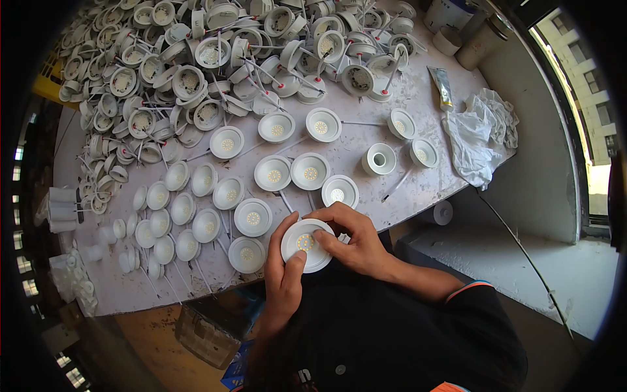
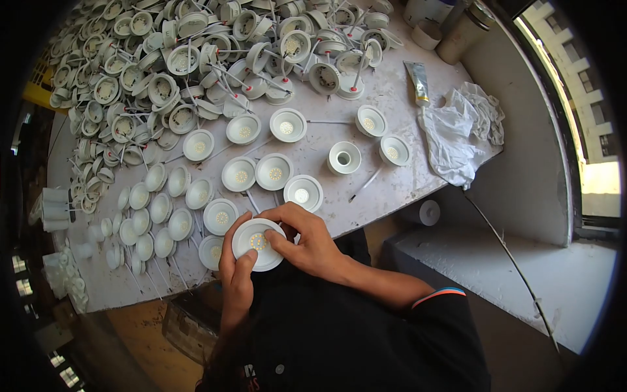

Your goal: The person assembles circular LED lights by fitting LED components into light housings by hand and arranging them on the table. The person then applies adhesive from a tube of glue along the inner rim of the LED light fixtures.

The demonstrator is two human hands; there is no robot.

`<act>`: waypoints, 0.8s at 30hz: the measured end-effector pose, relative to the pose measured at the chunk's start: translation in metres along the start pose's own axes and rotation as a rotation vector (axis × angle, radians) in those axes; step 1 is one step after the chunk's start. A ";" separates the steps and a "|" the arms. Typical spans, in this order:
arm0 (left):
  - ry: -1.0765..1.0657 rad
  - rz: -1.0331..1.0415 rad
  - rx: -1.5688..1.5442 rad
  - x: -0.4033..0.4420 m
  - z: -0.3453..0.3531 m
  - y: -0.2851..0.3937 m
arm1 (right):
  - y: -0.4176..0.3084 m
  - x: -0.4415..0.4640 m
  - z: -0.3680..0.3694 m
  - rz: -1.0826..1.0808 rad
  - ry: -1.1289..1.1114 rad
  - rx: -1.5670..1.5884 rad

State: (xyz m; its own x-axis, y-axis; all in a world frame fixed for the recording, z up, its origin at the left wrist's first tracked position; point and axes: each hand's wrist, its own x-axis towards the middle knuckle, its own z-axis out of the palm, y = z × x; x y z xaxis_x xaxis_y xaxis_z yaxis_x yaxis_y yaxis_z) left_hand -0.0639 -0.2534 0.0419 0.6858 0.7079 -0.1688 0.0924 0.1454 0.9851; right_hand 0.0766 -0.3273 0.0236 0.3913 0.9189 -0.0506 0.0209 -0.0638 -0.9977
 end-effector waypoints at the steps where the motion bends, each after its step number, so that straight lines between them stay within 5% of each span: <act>1: -0.001 -0.008 -0.039 0.001 0.000 -0.001 | 0.001 0.000 0.001 0.003 0.015 0.003; 16: 0.087 -0.173 -0.365 0.006 -0.025 -0.012 | -0.003 0.009 0.002 0.175 -0.116 0.142; 24: 0.163 -0.127 -0.237 -0.022 -0.057 -0.012 | 0.004 0.009 0.004 0.184 -0.167 0.062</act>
State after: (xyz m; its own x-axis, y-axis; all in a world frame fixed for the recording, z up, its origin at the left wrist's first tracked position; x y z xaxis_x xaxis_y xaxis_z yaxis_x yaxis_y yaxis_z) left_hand -0.1210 -0.2311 0.0313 0.5528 0.7724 -0.3126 -0.0140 0.3837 0.9233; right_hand 0.0761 -0.3176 0.0194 0.2258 0.9459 -0.2329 -0.0947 -0.2166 -0.9717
